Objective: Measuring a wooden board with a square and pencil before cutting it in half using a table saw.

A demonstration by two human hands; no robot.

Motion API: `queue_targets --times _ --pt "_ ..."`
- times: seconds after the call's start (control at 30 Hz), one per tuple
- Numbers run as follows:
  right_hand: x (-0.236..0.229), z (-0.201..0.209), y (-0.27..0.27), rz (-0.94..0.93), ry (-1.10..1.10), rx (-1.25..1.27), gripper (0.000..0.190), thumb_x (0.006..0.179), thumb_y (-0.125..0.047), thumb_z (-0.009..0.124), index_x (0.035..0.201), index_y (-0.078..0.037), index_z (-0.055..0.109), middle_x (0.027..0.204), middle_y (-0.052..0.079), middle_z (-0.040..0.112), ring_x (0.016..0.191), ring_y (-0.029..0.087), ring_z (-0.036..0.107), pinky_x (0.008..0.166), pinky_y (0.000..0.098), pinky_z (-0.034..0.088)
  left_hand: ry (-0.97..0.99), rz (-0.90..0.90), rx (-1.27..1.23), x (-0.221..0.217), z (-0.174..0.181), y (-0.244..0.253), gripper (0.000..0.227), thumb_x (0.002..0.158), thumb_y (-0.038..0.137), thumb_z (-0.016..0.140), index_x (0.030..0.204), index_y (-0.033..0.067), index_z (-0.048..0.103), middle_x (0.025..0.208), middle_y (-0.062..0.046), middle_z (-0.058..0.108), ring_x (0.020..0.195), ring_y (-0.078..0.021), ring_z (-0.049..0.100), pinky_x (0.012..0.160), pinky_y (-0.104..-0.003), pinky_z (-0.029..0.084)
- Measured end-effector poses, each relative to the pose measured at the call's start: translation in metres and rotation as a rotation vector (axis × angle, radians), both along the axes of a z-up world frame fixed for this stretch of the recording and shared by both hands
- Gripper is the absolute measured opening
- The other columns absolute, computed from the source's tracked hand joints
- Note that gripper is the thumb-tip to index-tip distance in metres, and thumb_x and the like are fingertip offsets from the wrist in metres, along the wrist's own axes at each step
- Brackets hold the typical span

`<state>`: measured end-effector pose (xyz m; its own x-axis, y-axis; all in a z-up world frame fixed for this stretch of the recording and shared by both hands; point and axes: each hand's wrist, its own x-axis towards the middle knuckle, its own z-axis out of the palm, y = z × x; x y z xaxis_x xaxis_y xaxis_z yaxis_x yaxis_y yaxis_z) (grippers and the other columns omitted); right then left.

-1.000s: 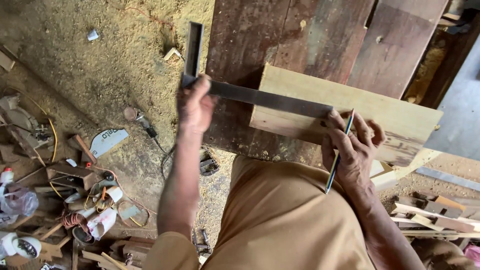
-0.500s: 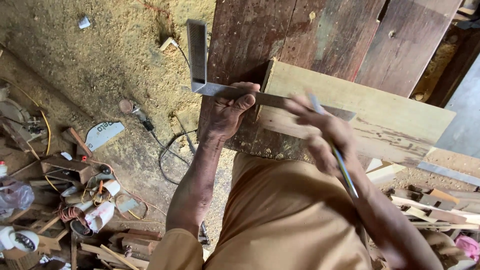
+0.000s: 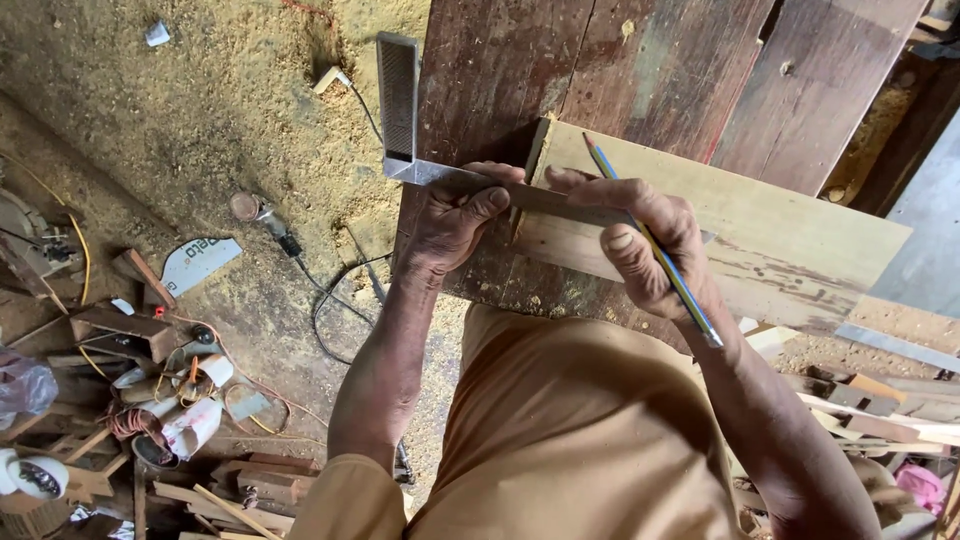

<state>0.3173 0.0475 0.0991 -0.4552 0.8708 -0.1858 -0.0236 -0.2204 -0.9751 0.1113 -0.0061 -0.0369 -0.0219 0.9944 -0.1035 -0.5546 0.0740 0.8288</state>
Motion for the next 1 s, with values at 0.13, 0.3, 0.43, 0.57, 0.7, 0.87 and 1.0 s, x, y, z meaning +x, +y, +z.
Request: queue_targets --times 0.13,0.3,0.43,0.57,0.7,0.87,1.0 --pt "0.016 -0.004 -0.003 -0.037 -0.140 0.241 0.051 0.107 -0.029 0.039 0.132 0.008 0.063 0.125 0.026 0.070 0.114 0.029 0.067 0.097 0.0342 0.050 0.045 0.007 -0.032 0.002 0.012 0.001 0.013 0.099 0.009 0.073 0.110 0.0100 0.078 0.097 -0.006 0.071 0.089 -0.0066 0.058 0.083 -0.026 0.050" --pt "0.073 -0.021 -0.028 -0.286 -0.332 0.374 0.044 0.108 -0.016 0.035 0.137 0.007 0.059 0.118 0.023 0.061 0.104 0.034 0.070 0.094 0.0358 0.048 0.207 -0.041 -0.136 -0.002 0.025 0.002 0.024 0.093 0.018 0.079 0.113 0.0053 0.077 0.088 0.003 0.064 0.080 0.0038 0.040 0.082 -0.016 0.046" --pt "0.131 -0.053 -0.050 -0.482 -0.263 0.349 0.034 0.099 -0.001 0.045 0.120 0.013 0.067 0.095 0.024 0.064 0.089 0.033 0.071 0.086 0.0371 0.054 0.210 0.077 -0.094 0.000 0.004 -0.006 0.027 0.089 0.014 0.080 0.112 0.0006 0.076 0.089 -0.005 0.068 0.089 -0.0070 0.057 0.090 -0.029 0.050" --pt "0.150 -0.077 -0.073 -0.467 -0.239 0.338 0.018 0.093 0.006 0.056 0.102 0.011 0.070 0.083 0.020 0.068 0.080 0.024 0.068 0.076 0.0377 0.055 0.146 0.071 -0.058 -0.012 -0.026 -0.012 0.027 0.090 0.009 0.077 0.113 -0.0051 0.072 0.094 -0.016 0.069 0.090 -0.0201 0.065 0.089 -0.036 0.053" --pt "0.147 -0.076 -0.072 -0.445 -0.224 0.390 0.019 0.081 0.019 0.064 0.095 0.009 0.070 0.079 0.023 0.069 0.071 0.028 0.071 0.072 0.0370 0.056 0.140 0.024 -0.042 -0.023 -0.036 -0.016 0.027 0.093 0.006 0.073 0.115 -0.0076 0.068 0.096 -0.019 0.068 0.091 -0.0224 0.066 0.090 -0.039 0.054" --pt "0.139 -0.064 -0.062 -0.364 -0.314 0.461 0.016 0.071 0.015 0.072 0.079 0.002 0.073 0.072 0.018 0.070 0.058 0.027 0.068 0.059 0.0333 0.055 0.182 0.081 -0.119 -0.027 -0.039 -0.019 0.026 0.091 0.008 0.074 0.113 -0.0051 0.069 0.100 -0.019 0.071 0.094 -0.0217 0.070 0.094 -0.038 0.056" --pt "0.138 -0.064 -0.061 -0.341 -0.340 0.462 0.018 0.070 0.015 0.073 0.080 0.000 0.073 0.074 0.017 0.071 0.060 0.029 0.070 0.061 0.0335 0.056 0.197 0.079 -0.138 -0.028 -0.036 -0.019 0.025 0.092 0.007 0.075 0.112 -0.0046 0.069 0.100 -0.019 0.072 0.095 -0.0220 0.070 0.094 -0.038 0.056"
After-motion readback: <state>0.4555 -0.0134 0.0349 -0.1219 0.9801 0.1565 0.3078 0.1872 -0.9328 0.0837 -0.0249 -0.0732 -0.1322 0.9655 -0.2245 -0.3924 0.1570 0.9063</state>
